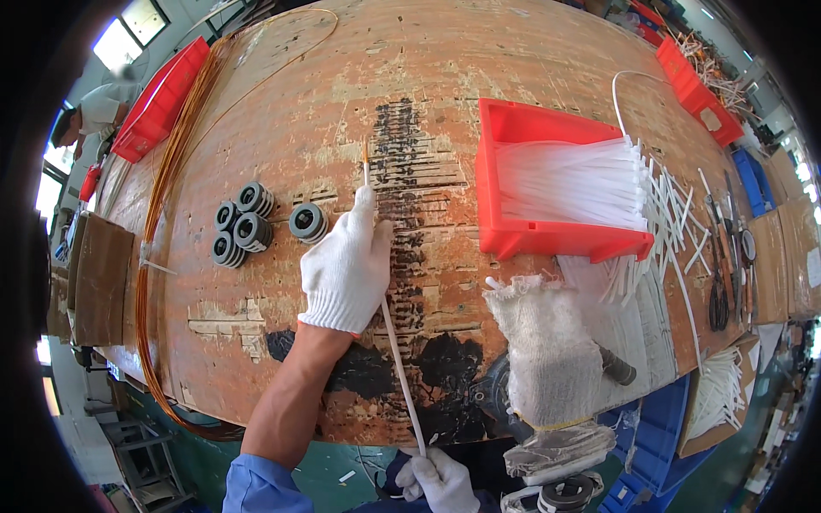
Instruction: Manually wrap plastic tie strips or insulation lines around a small copper-wound motor stator or coil assembly held in a workbench vise.
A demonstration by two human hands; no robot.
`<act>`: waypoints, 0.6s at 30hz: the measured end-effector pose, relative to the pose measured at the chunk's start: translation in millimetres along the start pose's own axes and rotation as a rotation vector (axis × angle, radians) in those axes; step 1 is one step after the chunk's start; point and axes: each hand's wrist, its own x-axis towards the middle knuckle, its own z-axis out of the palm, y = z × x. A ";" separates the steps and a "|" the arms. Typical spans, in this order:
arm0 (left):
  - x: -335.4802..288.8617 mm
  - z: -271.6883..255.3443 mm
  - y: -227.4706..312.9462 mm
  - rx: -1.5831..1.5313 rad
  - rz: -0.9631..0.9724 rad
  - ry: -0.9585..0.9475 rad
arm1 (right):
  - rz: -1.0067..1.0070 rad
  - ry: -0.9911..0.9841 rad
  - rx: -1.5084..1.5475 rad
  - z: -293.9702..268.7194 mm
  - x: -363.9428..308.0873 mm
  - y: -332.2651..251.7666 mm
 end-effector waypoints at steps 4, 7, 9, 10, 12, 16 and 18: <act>-1.5 -9.2 10.9 0.008 0.025 -0.108 | -0.035 -0.023 0.014 -1.8 0.9 -2.7; -3.8 -12.4 20.2 0.021 0.097 -0.153 | -0.068 -0.026 0.050 -0.3 -2.1 -6.2; -6.9 -6.9 22.2 0.019 0.205 -0.075 | -0.054 -0.043 0.054 -2.7 -3.8 -10.2; -8.6 -7.7 26.7 0.007 0.179 -0.067 | -0.056 -0.041 0.069 -2.7 -3.7 -10.0; -9.2 -2.2 26.9 0.058 0.237 0.037 | -0.059 -0.039 0.100 -2.5 -2.3 -8.9; -9.8 2.0 21.8 0.021 0.263 0.053 | -0.071 0.020 0.212 -4.3 6.2 8.4; -9.4 0.8 22.1 0.013 0.273 0.047 | -0.057 -0.013 0.159 -11.6 7.5 8.9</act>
